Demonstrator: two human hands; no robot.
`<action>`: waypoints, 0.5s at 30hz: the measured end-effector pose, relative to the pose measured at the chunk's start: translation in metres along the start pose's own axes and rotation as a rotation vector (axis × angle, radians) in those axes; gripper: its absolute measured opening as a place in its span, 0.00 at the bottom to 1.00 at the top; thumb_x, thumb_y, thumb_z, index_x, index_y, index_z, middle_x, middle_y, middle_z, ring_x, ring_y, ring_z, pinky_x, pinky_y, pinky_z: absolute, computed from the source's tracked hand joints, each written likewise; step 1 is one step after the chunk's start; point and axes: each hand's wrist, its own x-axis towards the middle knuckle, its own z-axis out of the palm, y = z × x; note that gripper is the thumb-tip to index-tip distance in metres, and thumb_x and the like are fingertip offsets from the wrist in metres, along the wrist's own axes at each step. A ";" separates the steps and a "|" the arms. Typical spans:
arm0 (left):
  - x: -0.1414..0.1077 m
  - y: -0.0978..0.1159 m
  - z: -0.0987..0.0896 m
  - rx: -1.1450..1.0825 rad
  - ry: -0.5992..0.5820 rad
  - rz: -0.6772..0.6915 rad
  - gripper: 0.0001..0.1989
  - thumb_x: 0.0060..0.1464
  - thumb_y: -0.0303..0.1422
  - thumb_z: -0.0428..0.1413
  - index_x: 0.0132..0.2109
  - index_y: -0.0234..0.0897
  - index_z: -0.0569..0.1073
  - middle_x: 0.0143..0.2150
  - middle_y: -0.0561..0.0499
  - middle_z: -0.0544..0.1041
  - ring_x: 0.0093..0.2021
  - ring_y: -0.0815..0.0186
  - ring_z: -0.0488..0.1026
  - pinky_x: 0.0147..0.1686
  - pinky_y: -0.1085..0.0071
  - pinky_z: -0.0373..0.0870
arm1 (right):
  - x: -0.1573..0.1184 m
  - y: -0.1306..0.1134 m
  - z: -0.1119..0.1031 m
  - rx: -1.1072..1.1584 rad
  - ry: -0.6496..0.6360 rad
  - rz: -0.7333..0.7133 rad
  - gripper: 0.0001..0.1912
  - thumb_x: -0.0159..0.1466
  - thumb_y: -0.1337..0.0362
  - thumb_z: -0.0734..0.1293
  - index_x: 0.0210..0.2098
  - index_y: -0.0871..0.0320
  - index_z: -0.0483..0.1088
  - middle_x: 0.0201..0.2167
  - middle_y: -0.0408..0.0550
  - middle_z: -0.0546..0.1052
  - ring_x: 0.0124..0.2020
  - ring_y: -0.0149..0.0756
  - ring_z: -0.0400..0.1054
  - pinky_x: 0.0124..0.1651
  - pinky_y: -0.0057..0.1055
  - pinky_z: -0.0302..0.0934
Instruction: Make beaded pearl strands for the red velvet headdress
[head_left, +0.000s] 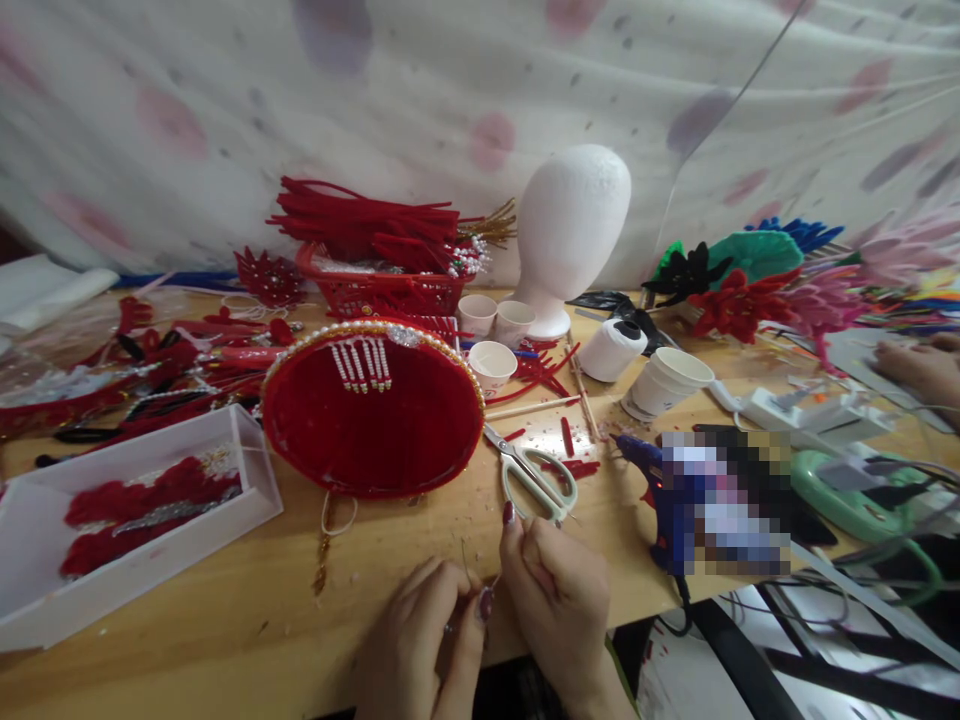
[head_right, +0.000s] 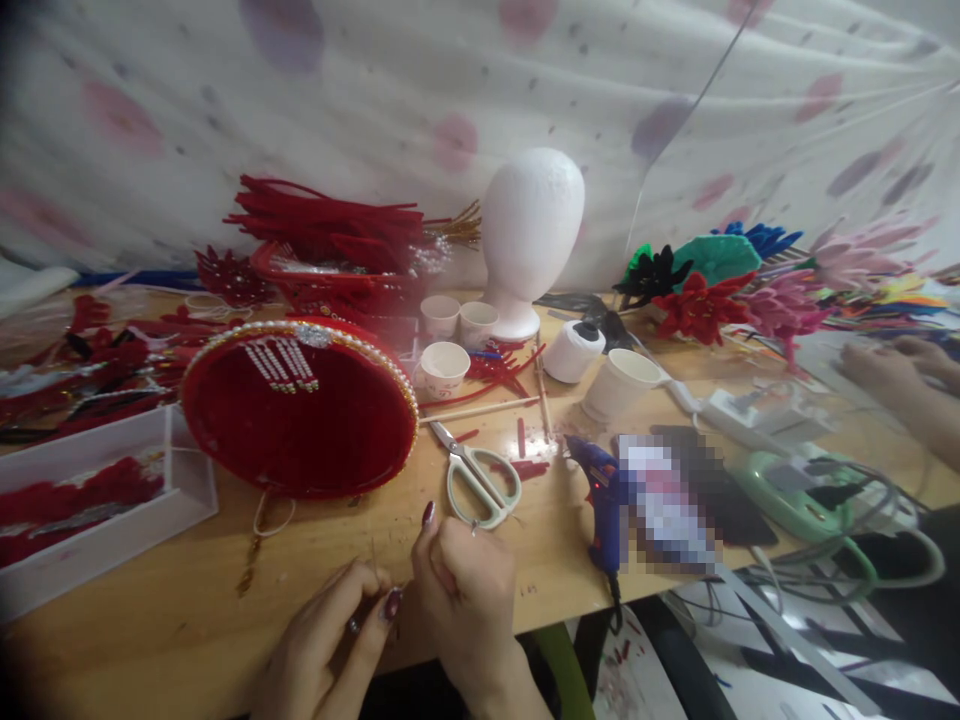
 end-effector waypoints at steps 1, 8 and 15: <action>0.001 -0.001 0.000 0.005 0.004 0.019 0.11 0.64 0.30 0.50 0.32 0.42 0.68 0.27 0.54 0.75 0.29 0.63 0.74 0.32 0.71 0.68 | 0.000 0.000 0.000 -0.004 0.002 -0.001 0.26 0.63 0.82 0.61 0.22 0.53 0.44 0.18 0.32 0.47 0.17 0.24 0.41 0.19 0.26 0.41; 0.003 -0.001 0.001 -0.019 0.022 0.024 0.12 0.65 0.31 0.50 0.31 0.42 0.68 0.25 0.56 0.71 0.27 0.65 0.71 0.31 0.73 0.65 | 0.003 0.000 -0.001 -0.002 0.012 -0.005 0.25 0.62 0.82 0.62 0.22 0.54 0.44 0.18 0.32 0.47 0.17 0.24 0.41 0.19 0.25 0.40; 0.002 0.000 0.006 -0.097 0.009 -0.058 0.12 0.66 0.33 0.50 0.31 0.41 0.68 0.28 0.55 0.73 0.29 0.66 0.72 0.32 0.74 0.64 | 0.002 -0.003 0.002 -0.007 0.040 0.017 0.25 0.62 0.81 0.63 0.21 0.53 0.45 0.17 0.31 0.49 0.16 0.23 0.43 0.18 0.25 0.42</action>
